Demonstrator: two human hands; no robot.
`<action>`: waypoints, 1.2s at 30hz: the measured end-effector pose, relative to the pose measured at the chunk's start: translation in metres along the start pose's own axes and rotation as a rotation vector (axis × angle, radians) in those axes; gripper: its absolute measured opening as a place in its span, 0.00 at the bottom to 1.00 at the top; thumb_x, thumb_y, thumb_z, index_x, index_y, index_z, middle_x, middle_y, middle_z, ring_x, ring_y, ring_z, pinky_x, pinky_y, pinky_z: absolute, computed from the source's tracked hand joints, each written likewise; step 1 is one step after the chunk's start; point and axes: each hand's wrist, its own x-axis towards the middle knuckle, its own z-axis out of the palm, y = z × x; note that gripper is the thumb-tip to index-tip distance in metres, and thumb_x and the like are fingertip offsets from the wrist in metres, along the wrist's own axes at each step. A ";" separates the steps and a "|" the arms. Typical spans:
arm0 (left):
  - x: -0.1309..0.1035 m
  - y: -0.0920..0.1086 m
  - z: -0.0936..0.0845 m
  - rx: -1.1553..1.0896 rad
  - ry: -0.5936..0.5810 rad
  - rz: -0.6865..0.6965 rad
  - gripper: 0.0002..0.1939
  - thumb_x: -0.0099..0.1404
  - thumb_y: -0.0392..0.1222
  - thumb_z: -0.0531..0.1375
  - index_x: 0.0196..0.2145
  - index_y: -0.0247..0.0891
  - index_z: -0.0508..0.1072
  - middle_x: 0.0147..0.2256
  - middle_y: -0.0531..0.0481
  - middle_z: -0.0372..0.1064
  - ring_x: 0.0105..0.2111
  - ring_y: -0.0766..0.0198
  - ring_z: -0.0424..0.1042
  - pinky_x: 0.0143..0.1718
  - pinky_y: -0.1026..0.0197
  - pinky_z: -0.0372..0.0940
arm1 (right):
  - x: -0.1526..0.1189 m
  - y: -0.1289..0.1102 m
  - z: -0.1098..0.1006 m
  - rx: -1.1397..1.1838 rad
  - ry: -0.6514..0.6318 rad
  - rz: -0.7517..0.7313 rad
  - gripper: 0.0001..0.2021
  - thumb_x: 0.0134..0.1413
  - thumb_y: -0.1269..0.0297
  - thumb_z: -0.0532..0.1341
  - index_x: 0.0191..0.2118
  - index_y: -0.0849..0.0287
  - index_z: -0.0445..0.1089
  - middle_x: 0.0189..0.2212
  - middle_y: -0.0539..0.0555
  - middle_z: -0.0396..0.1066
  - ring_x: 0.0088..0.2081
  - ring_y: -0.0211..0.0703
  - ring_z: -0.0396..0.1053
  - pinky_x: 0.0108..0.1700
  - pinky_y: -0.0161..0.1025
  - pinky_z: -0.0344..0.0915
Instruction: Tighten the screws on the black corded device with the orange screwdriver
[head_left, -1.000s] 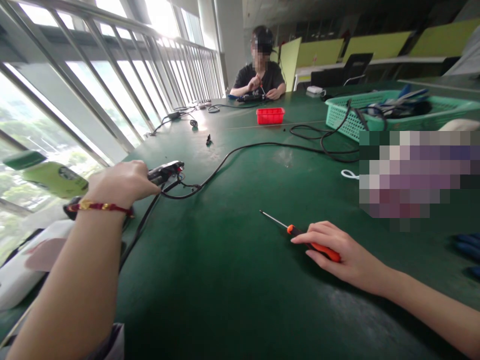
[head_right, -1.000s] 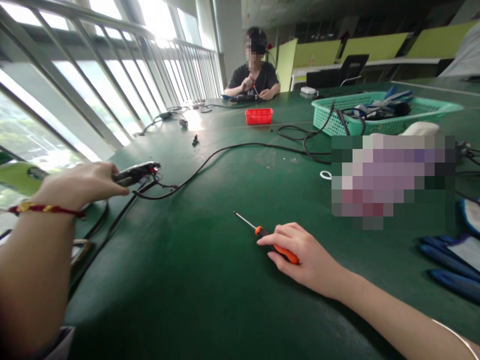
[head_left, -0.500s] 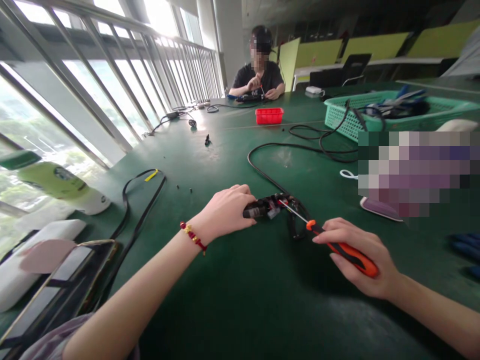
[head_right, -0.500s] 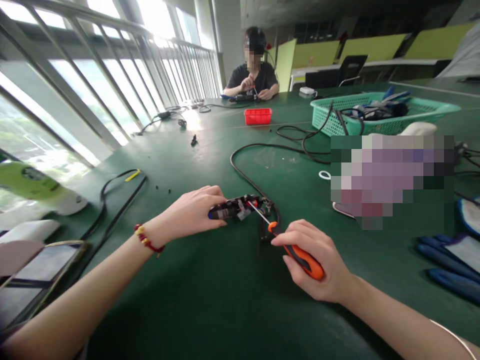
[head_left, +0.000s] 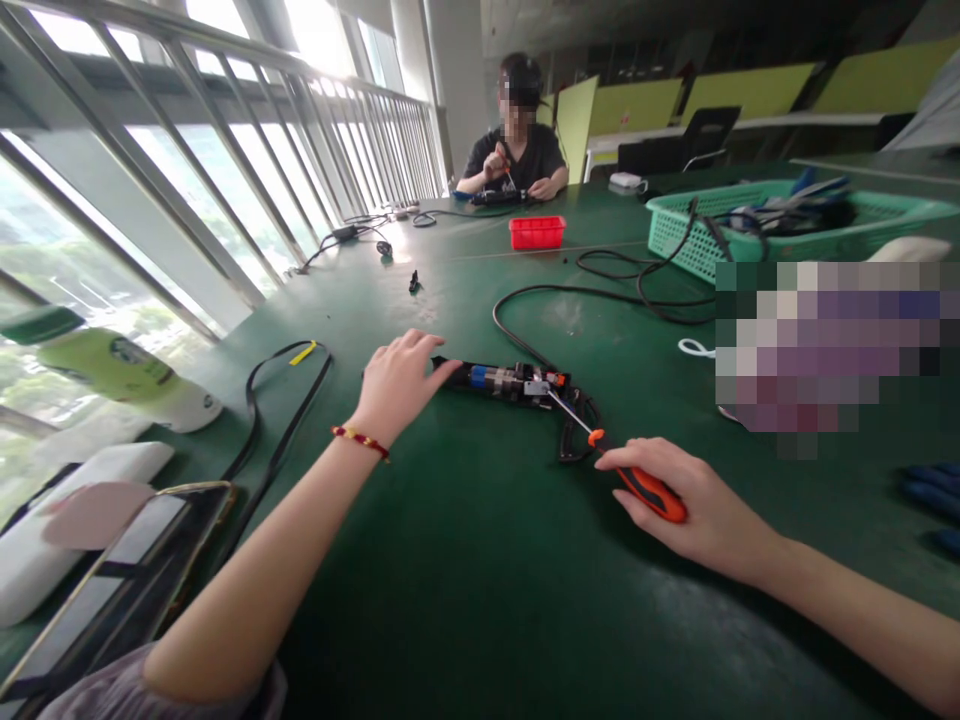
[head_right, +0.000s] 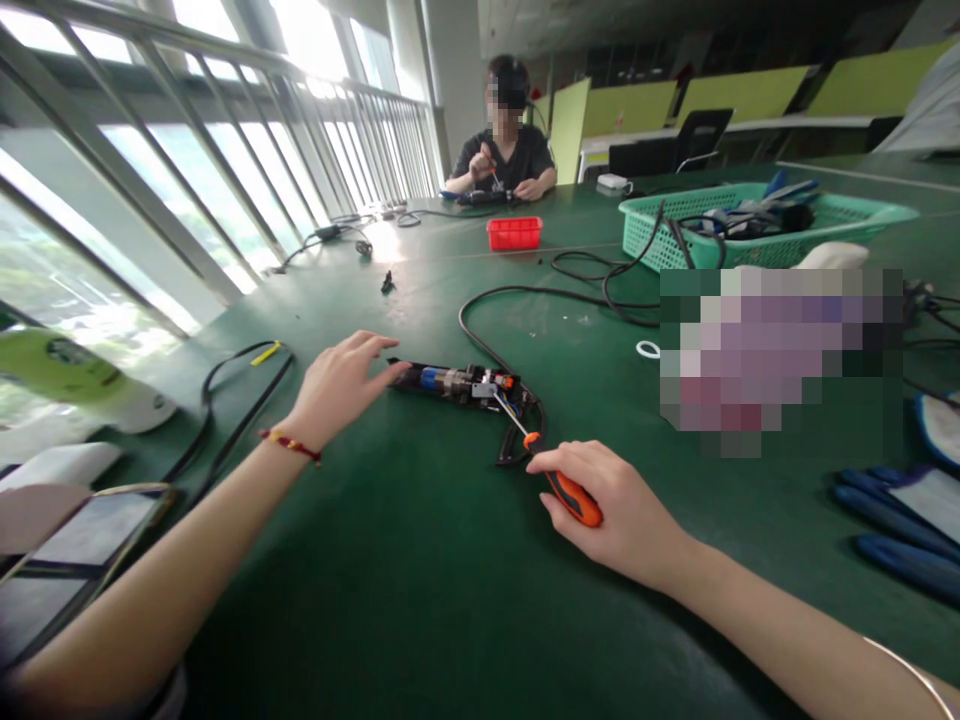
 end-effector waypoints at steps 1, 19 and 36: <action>0.002 -0.016 -0.003 -0.017 -0.029 -0.076 0.19 0.65 0.52 0.48 0.45 0.40 0.69 0.45 0.46 0.66 0.42 0.55 0.68 0.40 0.57 0.62 | 0.000 0.000 0.000 0.000 -0.013 -0.013 0.11 0.53 0.68 0.56 0.44 0.54 0.65 0.38 0.52 0.71 0.41 0.43 0.69 0.43 0.41 0.66; 0.002 -0.070 -0.004 -0.101 -0.432 -0.300 0.13 0.53 0.40 0.54 0.35 0.34 0.72 0.34 0.47 0.73 0.36 0.60 0.71 0.39 0.64 0.64 | 0.002 0.000 0.000 -0.012 -0.062 -0.049 0.12 0.54 0.68 0.56 0.45 0.54 0.63 0.38 0.53 0.71 0.41 0.43 0.67 0.44 0.44 0.64; -0.044 0.103 -0.003 0.077 -0.260 0.225 0.11 0.58 0.25 0.51 0.37 0.34 0.66 0.38 0.44 0.67 0.39 0.57 0.68 0.36 0.58 0.66 | -0.001 -0.004 -0.002 0.075 0.007 -0.056 0.11 0.53 0.70 0.56 0.42 0.54 0.67 0.34 0.51 0.72 0.37 0.40 0.68 0.41 0.39 0.64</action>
